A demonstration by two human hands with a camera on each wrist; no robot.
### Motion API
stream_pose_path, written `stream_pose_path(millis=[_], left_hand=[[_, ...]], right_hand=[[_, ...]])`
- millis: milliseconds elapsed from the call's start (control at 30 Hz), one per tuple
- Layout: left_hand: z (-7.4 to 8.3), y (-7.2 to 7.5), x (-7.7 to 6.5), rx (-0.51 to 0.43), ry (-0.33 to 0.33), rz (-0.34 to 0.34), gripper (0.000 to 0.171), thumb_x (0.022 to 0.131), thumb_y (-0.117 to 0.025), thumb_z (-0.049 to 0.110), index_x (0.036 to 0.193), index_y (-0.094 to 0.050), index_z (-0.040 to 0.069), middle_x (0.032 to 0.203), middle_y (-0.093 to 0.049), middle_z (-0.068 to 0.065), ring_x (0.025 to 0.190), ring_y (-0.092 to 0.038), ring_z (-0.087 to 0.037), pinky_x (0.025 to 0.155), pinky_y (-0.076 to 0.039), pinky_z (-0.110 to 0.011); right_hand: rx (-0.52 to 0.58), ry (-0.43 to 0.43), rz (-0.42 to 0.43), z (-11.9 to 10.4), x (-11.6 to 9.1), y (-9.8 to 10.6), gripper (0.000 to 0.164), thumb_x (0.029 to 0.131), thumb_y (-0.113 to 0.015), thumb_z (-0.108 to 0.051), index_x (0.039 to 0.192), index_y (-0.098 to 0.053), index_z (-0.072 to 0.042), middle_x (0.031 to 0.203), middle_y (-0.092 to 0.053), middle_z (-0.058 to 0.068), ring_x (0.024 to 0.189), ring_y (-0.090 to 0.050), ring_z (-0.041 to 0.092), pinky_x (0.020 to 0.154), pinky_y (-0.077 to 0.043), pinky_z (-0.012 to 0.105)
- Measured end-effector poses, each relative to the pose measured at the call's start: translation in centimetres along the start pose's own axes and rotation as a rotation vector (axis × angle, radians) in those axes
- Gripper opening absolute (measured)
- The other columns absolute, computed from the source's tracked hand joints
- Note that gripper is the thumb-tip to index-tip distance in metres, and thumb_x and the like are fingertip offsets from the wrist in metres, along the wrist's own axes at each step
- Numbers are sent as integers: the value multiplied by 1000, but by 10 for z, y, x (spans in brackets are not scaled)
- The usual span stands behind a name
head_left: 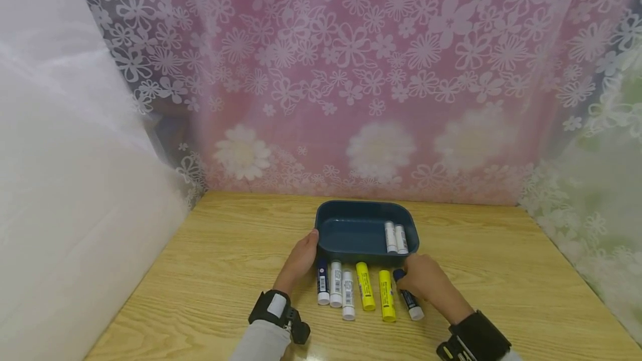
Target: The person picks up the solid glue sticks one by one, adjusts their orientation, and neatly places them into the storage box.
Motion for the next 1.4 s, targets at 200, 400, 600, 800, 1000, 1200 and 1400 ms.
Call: stream_pose_path(millis=[200,400,600,800,1000,1200,1400], left_hand=[[0,0,0,-1,-1,-2,65,110,-24,50,156,-40,7,161,-39,-15,152,-30,-39,123,-23,-59],[-1,0,1,-5,3,6,66,110,-25,52,156,-40,7,161,-39,-15,152,-30,-38,123,-23,-59],[-1,0,2,-8,13,-2,66,110,-25,52,156,-39,8,162,-38,-14,153,-28,-37,123,-22,-60],[-1,1,1,-4,9,-6,66,110,-25,52,157,-39,8,162,-37,-14,153,-28,-38,123,-23,-60],[-3,-2,0,-12,15,-3,66,110,-25,53,157,-39,8,162,-37,-14,153,-29,-38,123,-22,-59],[-3,-1,1,-24,12,-1,66,110,-25,53,157,-38,9,163,-37,-12,153,-28,-36,124,-22,-58],[-1,-1,0,-16,0,-2,65,110,-25,52,156,-39,8,163,-37,-13,153,-28,-37,124,-22,-58]], right_hand=[[37,-3,-3,2,0,-3,24,79,-77,-14,66,-58,-7,60,-55,4,49,-55,16,43,-41,24],[54,7,7,2,1,-3,24,78,-76,-12,64,-57,-7,59,-54,3,47,-54,15,41,-40,22],[55,16,9,5,3,-5,22,79,-76,-13,67,-58,-7,62,-56,4,51,-56,16,43,-43,24],[34,11,4,3,4,-4,20,79,-78,-14,71,-61,-6,66,-56,3,59,-54,17,52,-41,26],[36,3,11,4,2,-7,21,78,-79,-13,71,-61,-6,65,-56,3,59,-54,16,52,-42,26],[58,33,44,4,3,-8,23,76,-78,-11,67,-57,-7,62,-54,3,55,-52,16,50,-39,25],[54,27,33,5,5,-9,20,77,-78,-10,73,-59,-6,64,-55,3,57,-53,16,51,-41,26]])
Point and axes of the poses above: each hand's wrist, its own x-axis towards the middle knuckle, its own y-axis out of the back of the hand, z = x × y, the point moved 4 cm from there along x, towards the middle knuckle
